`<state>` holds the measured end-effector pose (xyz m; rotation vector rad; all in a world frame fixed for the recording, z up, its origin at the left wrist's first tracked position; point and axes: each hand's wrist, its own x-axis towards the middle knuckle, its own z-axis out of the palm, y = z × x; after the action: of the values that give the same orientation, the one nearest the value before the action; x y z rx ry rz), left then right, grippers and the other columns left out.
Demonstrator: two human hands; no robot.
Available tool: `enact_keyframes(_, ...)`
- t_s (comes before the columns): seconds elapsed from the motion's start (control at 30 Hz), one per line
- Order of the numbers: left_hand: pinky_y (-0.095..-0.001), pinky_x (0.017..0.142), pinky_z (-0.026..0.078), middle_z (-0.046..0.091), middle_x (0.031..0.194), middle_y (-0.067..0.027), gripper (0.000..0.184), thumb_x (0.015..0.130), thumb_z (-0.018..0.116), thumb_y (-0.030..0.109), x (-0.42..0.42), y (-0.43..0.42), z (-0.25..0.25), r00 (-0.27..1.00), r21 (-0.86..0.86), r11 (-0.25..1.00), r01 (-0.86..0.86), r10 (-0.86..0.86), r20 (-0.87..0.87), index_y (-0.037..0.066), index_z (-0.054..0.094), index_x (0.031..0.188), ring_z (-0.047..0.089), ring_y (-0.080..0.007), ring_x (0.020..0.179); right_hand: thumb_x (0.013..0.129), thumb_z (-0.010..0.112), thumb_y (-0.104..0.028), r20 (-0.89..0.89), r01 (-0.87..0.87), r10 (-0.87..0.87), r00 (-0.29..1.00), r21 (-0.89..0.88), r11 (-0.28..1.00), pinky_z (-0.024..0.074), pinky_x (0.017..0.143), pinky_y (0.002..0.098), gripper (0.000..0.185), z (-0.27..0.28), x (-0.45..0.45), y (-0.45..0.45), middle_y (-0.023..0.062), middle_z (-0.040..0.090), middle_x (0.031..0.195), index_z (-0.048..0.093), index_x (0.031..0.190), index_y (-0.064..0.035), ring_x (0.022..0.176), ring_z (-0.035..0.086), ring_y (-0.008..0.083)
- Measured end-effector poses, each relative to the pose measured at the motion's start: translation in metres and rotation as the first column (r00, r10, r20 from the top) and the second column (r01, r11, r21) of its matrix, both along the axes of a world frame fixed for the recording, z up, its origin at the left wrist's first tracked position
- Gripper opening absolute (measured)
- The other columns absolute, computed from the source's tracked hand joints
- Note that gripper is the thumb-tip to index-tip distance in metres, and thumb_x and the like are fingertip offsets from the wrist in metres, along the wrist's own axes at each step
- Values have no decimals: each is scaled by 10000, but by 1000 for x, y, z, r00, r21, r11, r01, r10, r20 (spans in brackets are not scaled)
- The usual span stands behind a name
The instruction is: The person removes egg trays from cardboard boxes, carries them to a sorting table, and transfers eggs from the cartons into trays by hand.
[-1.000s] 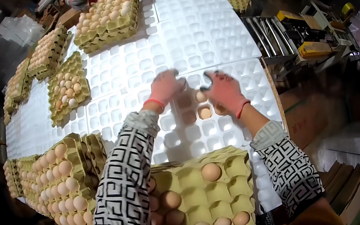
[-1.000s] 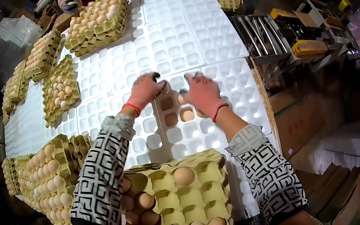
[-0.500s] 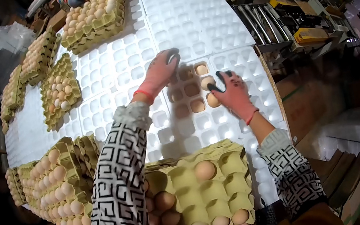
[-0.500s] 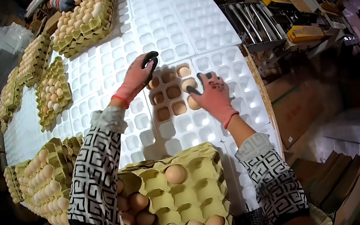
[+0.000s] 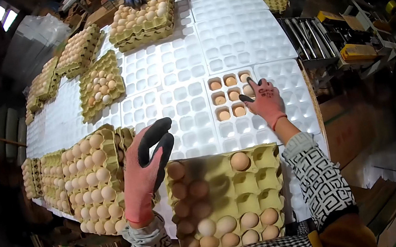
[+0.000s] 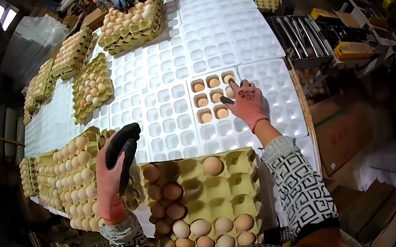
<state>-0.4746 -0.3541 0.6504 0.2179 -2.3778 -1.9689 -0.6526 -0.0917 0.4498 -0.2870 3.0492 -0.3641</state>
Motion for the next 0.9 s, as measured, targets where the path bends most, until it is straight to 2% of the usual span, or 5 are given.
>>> enact_keyframes(0.17,-354,1010,424,627,1211,-142,408,829,699,103,41,2,3,999,-507,861,-41,24,-40,57,632,1229,572,-285,1162,821,687,-436,90,91,-77,993,-164,982,483,855,424,534,-33,-34,-2,118,560,1138,568,1250,-142,1014,585,304)
enact_keyframes(0.27,-389,1053,403,539,1336,-163,513,794,707,91,74,-19,-39,999,-712,701,38,-40,14,74,583,1292,513,-340,1234,846,663,-425,-98,-34,39,994,50,998,499,846,414,507,-21,-15,5,129,586,1105,571,1253,-138,1023,599,305)
enact_keyframes(0.43,-400,981,453,569,1267,-166,558,767,723,106,91,-11,-58,999,-708,705,-24,-3,-37,47,536,1289,553,-363,1148,804,704,-421,135,-75,73,988,6,997,527,833,433,630,-12,12,10,160,533,1181,514,1311,-100,1005,622,329)
enact_keyframes(0.77,-395,757,511,665,940,-115,391,748,779,215,57,-2,-52,994,-845,534,-36,111,27,63,617,1070,639,-320,857,848,666,-308,-228,-37,37,973,4,999,531,814,426,481,-31,23,20,177,557,1217,538,1263,-101,977,635,341)
enact_keyframes(0.9,-393,827,512,663,995,-135,382,801,713,239,73,-18,-75,953,-602,740,-301,217,-210,50,628,1122,658,-279,907,820,695,-274,-152,-25,9,988,-105,994,513,875,429,610,-33,20,38,183,536,1248,478,1368,-121,1073,597,350)
